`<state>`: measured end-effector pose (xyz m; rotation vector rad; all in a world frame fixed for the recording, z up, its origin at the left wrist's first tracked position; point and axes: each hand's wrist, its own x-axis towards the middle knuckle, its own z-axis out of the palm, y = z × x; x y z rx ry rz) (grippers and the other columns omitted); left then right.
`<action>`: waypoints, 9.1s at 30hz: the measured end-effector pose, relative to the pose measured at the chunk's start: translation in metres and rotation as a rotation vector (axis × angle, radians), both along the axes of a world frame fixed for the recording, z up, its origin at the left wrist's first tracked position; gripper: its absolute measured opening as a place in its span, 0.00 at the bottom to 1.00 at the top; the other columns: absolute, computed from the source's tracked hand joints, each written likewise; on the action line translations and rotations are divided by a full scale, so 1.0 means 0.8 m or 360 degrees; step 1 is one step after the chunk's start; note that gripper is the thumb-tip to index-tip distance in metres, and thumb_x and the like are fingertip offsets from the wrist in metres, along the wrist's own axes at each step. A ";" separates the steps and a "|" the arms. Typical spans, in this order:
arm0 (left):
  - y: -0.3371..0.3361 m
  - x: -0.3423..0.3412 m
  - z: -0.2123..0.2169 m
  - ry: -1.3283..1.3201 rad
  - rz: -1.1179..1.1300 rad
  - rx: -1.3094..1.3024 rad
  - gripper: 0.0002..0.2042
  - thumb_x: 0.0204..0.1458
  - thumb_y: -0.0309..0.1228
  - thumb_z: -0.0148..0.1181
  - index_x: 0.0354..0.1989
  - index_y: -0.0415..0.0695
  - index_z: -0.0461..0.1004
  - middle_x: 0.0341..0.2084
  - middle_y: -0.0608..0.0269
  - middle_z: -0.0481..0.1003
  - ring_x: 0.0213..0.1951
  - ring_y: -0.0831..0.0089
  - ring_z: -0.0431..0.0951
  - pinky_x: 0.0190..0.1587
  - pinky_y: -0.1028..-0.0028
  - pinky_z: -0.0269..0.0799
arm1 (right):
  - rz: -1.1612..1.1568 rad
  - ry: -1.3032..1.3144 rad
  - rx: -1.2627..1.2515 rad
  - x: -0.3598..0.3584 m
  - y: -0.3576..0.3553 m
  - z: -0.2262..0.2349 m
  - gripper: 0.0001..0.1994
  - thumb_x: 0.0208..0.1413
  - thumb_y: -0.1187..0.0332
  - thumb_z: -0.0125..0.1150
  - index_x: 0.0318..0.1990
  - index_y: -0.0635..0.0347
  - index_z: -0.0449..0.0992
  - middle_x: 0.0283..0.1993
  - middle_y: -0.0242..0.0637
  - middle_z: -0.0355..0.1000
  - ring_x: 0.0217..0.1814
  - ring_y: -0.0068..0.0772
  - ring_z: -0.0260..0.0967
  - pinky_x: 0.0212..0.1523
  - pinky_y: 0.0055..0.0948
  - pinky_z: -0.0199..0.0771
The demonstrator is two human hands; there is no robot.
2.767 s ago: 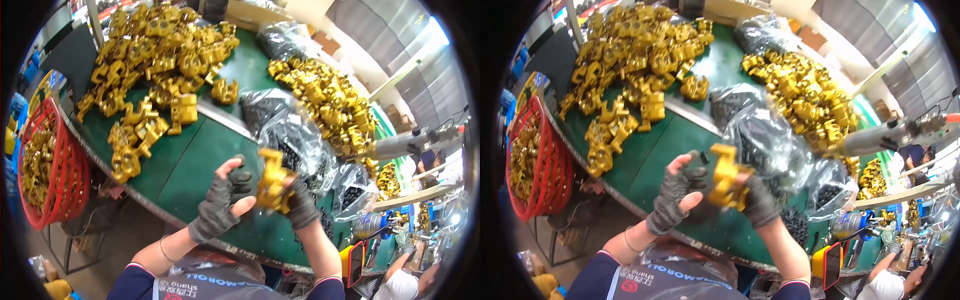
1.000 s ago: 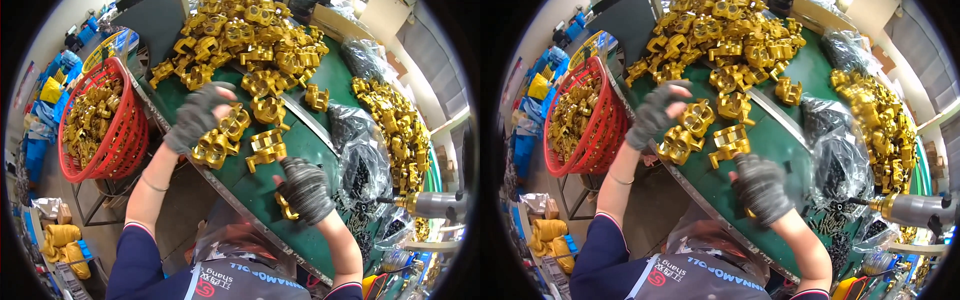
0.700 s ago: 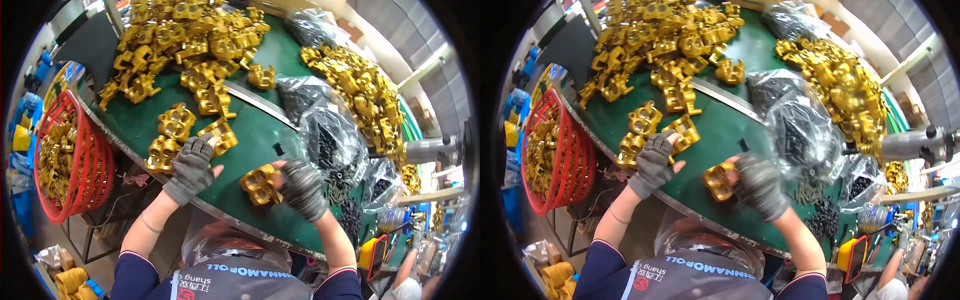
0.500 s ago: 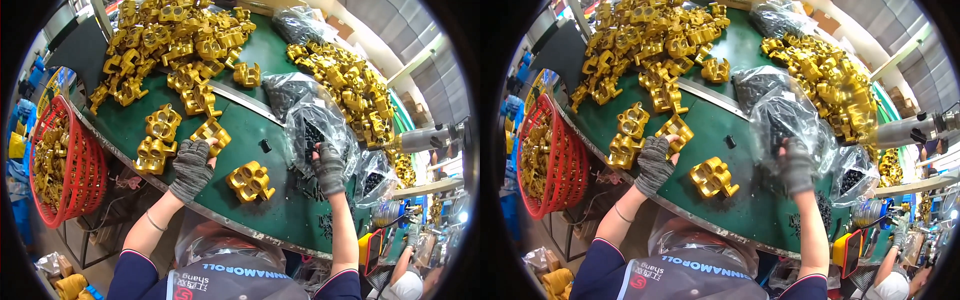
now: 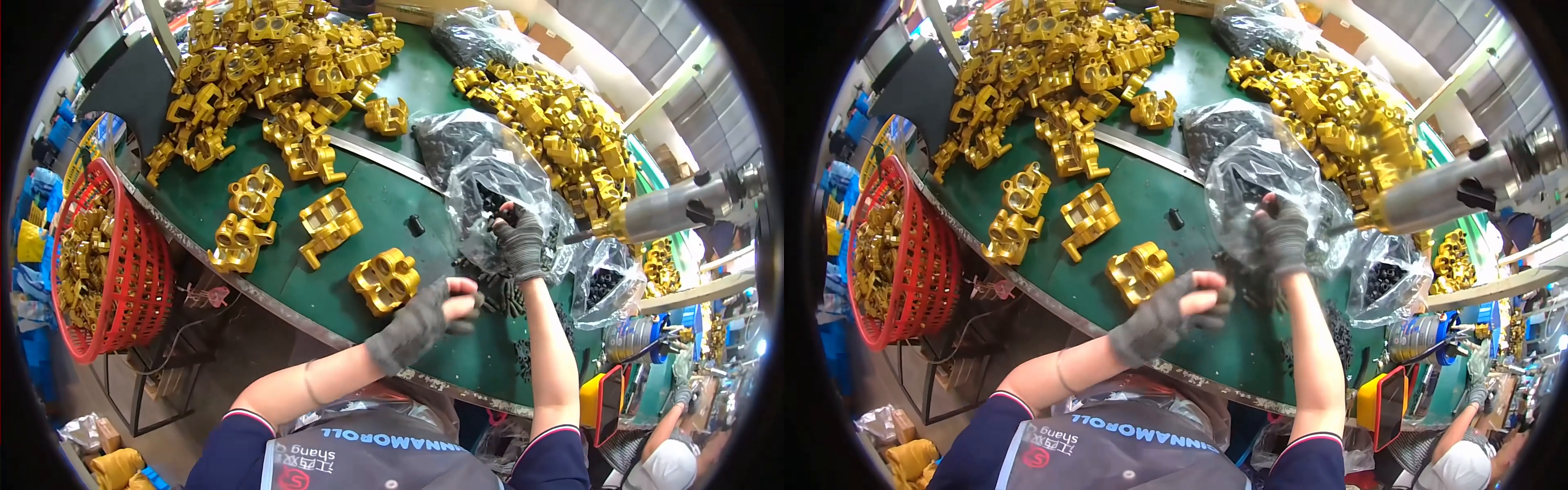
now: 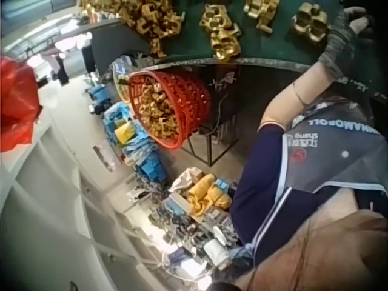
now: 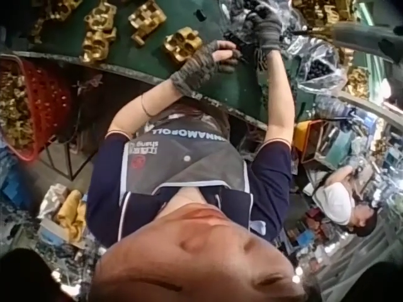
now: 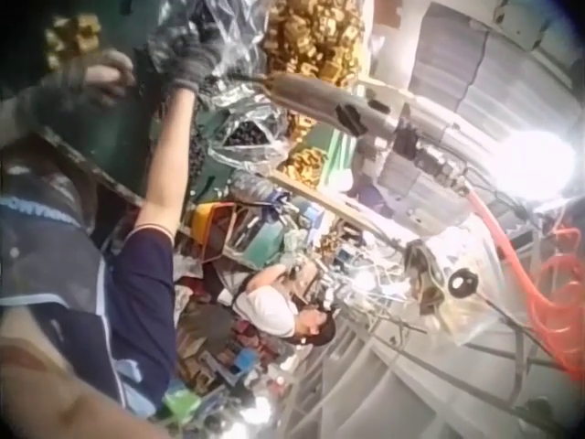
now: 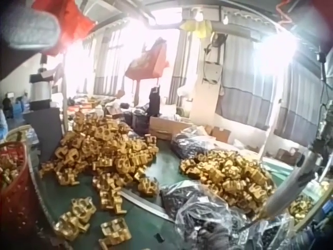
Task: Assembling and fastening screws onto gold-colored metal hardware components at a factory workstation.
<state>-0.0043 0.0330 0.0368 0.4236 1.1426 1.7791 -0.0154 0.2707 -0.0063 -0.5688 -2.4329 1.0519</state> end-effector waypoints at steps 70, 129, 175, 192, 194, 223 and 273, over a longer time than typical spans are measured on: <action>-0.041 0.006 0.017 -0.0240 0.0232 -0.0262 0.11 0.45 0.35 0.54 0.36 0.43 0.70 0.25 0.69 0.68 0.22 0.85 0.68 0.16 0.85 0.59 | 0.0378 0.0247 0.0230 0.145 -0.140 0.074 0.08 0.46 0.73 0.58 0.35 0.59 0.70 0.26 0.37 0.71 0.28 0.33 0.70 0.29 0.29 0.70; -0.048 0.021 -0.028 0.1548 0.0324 -0.0922 0.12 0.44 0.32 0.56 0.36 0.41 0.72 0.22 0.53 0.74 0.25 0.65 0.76 0.29 0.72 0.70 | 0.0382 -0.0072 0.1146 0.155 -0.153 0.036 0.11 0.49 0.64 0.57 0.34 0.63 0.69 0.25 0.36 0.68 0.21 0.27 0.64 0.24 0.25 0.66; -0.131 -0.091 0.000 0.2272 0.0574 -0.0735 0.08 0.45 0.33 0.54 0.32 0.45 0.72 0.27 0.55 0.72 0.28 0.60 0.72 0.28 0.70 0.67 | 0.1110 -0.0022 0.0592 0.013 -0.211 0.084 0.05 0.41 0.73 0.58 0.27 0.60 0.70 0.21 0.40 0.69 0.21 0.37 0.68 0.23 0.33 0.68; -0.105 -0.099 -0.010 0.0957 0.0377 -0.1097 0.12 0.46 0.37 0.55 0.32 0.40 0.73 0.18 0.57 0.73 0.21 0.68 0.73 0.27 0.72 0.69 | 0.0568 0.0155 0.0764 -0.010 -0.216 0.062 0.08 0.43 0.71 0.60 0.32 0.62 0.70 0.18 0.35 0.65 0.20 0.27 0.64 0.23 0.25 0.64; -0.101 -0.094 -0.020 0.1244 0.0448 -0.1139 0.12 0.45 0.36 0.55 0.32 0.40 0.73 0.18 0.57 0.73 0.22 0.66 0.74 0.27 0.71 0.69 | 0.0737 0.0142 0.1443 -0.004 -0.214 0.074 0.09 0.44 0.71 0.59 0.33 0.61 0.69 0.17 0.35 0.64 0.18 0.30 0.63 0.22 0.27 0.64; -0.101 -0.065 0.000 0.0486 0.0639 -0.0485 0.16 0.51 0.40 0.49 0.39 0.39 0.71 0.20 0.69 0.71 0.22 0.86 0.66 0.24 0.83 0.62 | 0.1041 0.0184 0.0507 0.025 -0.238 0.104 0.09 0.44 0.73 0.60 0.35 0.61 0.71 0.26 0.40 0.69 0.28 0.40 0.69 0.28 0.30 0.68; -0.129 -0.116 0.005 -0.0070 0.0526 -0.0717 0.10 0.50 0.34 0.49 0.36 0.41 0.66 0.16 0.69 0.67 0.13 0.83 0.67 0.10 0.84 0.60 | 0.0783 0.0032 0.0074 -0.056 -0.215 0.072 0.05 0.43 0.73 0.57 0.26 0.64 0.71 0.21 0.42 0.69 0.23 0.38 0.68 0.24 0.28 0.66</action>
